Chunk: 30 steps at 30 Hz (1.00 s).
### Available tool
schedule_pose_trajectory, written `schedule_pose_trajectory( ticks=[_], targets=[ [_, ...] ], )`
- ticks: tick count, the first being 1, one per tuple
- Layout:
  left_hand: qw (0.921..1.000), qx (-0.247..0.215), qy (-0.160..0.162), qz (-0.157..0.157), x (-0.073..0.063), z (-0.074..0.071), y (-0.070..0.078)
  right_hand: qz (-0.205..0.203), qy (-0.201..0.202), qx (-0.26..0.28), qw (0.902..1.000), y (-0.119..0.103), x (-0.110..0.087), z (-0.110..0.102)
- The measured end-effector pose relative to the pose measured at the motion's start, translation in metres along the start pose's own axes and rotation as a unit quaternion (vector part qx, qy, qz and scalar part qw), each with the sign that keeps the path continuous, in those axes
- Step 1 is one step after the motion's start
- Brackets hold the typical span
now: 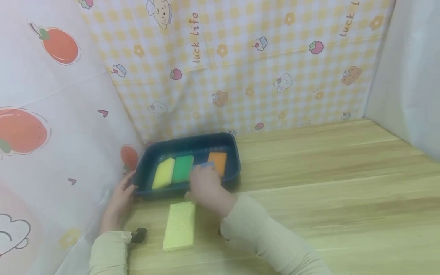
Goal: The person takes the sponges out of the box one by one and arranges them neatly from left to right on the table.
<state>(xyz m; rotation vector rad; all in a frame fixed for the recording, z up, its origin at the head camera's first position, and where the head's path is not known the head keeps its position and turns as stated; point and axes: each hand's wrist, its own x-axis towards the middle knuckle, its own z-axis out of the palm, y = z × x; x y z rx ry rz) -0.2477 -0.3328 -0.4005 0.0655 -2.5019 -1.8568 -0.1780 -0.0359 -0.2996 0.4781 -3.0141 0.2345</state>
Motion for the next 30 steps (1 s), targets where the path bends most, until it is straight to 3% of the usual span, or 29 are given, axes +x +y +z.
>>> schedule_pose_trajectory(
  ticks=[15,23,30],
  targets=[
    [1.0,0.004,-0.002,0.001,0.004,0.001,0.001,-0.037,0.036,-0.053,0.9973,-0.002,-0.026,0.004],
    [0.9999,0.015,0.003,-0.001,0.001,0.0,0.002,-0.051,0.061,-0.036,0.9962,-0.004,-0.039,0.009],
    [0.9998,0.016,0.003,-0.007,0.001,0.001,0.002,-0.057,0.052,-0.033,0.9964,-0.004,-0.049,0.017]
  ],
)
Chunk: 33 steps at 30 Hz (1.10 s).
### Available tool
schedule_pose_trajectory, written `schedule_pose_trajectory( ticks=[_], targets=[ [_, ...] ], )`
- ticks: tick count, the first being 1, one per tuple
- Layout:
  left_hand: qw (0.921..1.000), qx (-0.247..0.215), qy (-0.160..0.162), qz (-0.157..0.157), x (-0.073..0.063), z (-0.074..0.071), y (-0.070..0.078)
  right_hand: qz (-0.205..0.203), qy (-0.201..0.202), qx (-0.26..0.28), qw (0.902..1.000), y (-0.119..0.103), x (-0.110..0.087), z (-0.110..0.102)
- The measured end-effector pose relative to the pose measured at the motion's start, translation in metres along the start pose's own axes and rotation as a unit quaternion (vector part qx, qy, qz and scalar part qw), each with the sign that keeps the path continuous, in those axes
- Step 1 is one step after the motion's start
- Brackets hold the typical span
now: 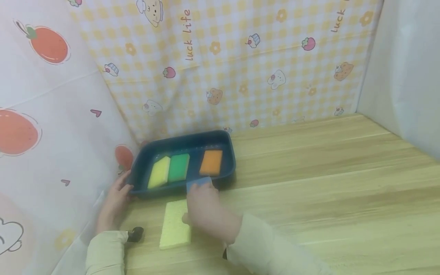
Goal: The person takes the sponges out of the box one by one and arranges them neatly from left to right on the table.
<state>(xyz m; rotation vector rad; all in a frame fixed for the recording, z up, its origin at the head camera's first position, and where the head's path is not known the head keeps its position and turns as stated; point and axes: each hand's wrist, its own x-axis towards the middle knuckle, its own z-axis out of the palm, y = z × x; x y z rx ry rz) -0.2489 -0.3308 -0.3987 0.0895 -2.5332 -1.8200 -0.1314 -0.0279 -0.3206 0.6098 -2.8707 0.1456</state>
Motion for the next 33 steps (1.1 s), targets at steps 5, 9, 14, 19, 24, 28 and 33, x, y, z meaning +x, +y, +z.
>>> schedule_pose_trajectory(
  ticks=[5,9,14,19,24,28,33],
  targets=[
    [1.0,-0.001,0.0,-0.002,0.0,0.0,0.001,0.003,-0.006,0.009,0.9999,-0.001,-0.004,0.002],
    [1.0,0.0,0.0,-0.003,0.0,-0.001,0.001,0.002,-0.012,0.022,0.9997,-0.001,-0.007,0.005],
    [1.0,0.001,0.001,0.001,0.0,-0.001,0.001,-0.002,-0.02,0.026,0.9995,-0.001,-0.01,0.01],
    [1.0,-0.003,0.0,-0.002,-0.001,0.0,0.001,0.003,-0.027,0.015,0.9995,0.001,-0.009,0.019],
    [1.0,-0.005,0.003,-0.005,-0.002,0.001,0.002,0.02,-0.058,0.017,0.998,0.002,-0.006,0.028],
    [1.0,-0.008,0.002,-0.003,-0.002,0.002,0.002,0.024,-0.073,0.019,0.9968,0.002,-0.004,0.032],
    [0.9999,-0.011,0.001,-0.004,-0.001,0.002,0.001,0.025,-0.079,0.02,0.9964,0.002,-0.001,0.038]
  ],
)
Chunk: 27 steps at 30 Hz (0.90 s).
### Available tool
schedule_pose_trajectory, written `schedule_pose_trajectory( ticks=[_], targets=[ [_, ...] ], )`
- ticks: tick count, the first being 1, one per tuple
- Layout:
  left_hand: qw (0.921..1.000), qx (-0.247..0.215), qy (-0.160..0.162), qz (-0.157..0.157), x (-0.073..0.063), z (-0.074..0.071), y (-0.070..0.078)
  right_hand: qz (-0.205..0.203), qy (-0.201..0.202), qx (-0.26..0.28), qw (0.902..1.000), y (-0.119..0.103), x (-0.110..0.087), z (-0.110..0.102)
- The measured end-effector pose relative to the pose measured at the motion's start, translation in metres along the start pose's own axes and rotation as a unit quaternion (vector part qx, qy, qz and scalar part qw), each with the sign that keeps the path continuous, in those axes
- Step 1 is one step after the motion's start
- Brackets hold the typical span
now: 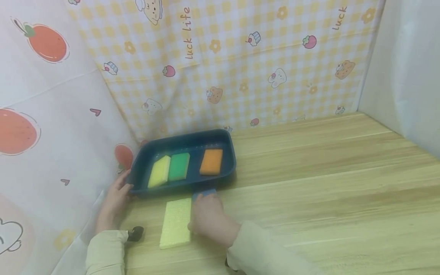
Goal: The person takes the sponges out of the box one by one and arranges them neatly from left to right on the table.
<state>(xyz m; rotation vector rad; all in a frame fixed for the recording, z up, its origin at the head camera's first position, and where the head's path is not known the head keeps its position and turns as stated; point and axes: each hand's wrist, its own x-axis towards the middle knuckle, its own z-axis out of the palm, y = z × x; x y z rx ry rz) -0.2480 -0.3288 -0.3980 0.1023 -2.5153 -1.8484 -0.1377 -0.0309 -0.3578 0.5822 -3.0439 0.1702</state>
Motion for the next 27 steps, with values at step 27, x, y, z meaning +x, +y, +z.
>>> schedule_pose_trajectory(
  ticks=[27],
  targets=[
    [1.0,0.003,-0.001,0.0,-0.001,-0.001,0.001,-0.001,-0.002,-0.017,0.9998,0.0,0.001,0.022]
  ],
)
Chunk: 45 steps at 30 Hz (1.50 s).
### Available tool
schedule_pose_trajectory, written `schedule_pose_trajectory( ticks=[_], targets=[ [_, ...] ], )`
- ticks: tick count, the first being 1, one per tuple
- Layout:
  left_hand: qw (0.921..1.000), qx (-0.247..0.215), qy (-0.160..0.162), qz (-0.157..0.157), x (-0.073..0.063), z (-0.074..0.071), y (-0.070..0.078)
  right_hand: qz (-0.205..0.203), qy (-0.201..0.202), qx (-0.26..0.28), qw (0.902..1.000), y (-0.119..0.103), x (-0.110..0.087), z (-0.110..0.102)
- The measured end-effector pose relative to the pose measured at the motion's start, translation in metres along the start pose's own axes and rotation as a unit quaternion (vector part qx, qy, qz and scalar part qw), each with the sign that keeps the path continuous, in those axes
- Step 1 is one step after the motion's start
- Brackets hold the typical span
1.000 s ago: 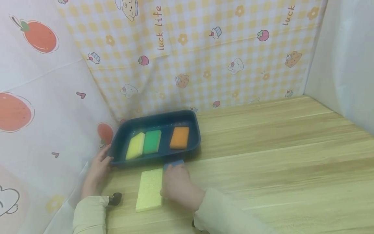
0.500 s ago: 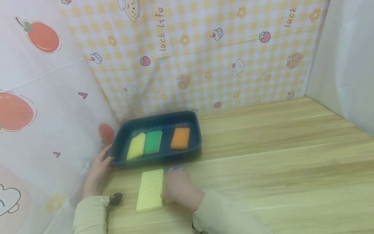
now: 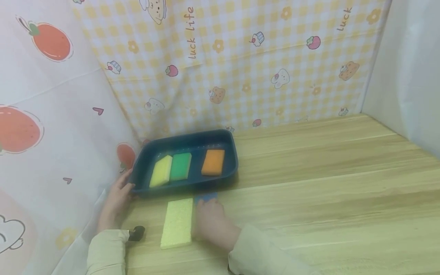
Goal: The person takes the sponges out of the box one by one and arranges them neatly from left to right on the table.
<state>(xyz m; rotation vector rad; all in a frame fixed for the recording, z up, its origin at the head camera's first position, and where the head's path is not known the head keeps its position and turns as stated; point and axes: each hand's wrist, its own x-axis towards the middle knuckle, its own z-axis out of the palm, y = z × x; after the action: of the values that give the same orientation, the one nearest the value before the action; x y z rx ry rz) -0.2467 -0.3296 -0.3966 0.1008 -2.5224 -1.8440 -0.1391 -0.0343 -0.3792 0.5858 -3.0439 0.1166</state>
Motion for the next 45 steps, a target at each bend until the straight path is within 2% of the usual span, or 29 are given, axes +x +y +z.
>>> schedule_pose_trajectory(
  ticks=[4,11,17,24,30,33,37,42,45],
  targets=[
    [1.0,-0.001,0.003,-0.001,-0.002,-0.001,0.001,-0.01,-0.014,-0.016,0.9997,-0.002,0.0,-0.002],
    [0.9999,-0.012,-0.004,-0.004,-0.001,-0.002,0.003,-0.027,-0.063,0.007,0.9976,0.001,0.004,-0.012],
    [0.9999,-0.013,-0.004,-0.004,0.001,-0.001,0.004,-0.037,-0.094,-0.005,0.9949,0.005,0.01,-0.023],
    [0.9996,-0.008,-0.016,0.02,0.0,-0.002,0.002,-0.062,-0.095,-0.049,0.9924,0.006,0.014,-0.025],
    [0.9997,-0.011,-0.015,0.018,-0.003,-0.002,0.002,-0.069,-0.077,-0.049,0.9934,0.009,0.016,-0.026],
    [0.9997,-0.014,-0.015,0.016,-0.004,-0.003,0.003,-0.073,-0.062,-0.028,0.995,0.01,0.018,-0.031],
    [0.9997,-0.011,-0.015,0.018,-0.004,-0.004,0.002,-0.057,-0.059,0.035,0.996,0.012,0.027,-0.048],
    [0.9998,-0.01,-0.012,0.015,-0.003,-0.004,0.001,-0.014,-0.088,0.108,0.9901,0.018,0.05,-0.078],
    [0.9998,-0.013,-0.012,0.012,-0.003,-0.004,0.001,0.017,-0.097,0.125,0.9873,0.023,0.068,-0.091]
  ],
)
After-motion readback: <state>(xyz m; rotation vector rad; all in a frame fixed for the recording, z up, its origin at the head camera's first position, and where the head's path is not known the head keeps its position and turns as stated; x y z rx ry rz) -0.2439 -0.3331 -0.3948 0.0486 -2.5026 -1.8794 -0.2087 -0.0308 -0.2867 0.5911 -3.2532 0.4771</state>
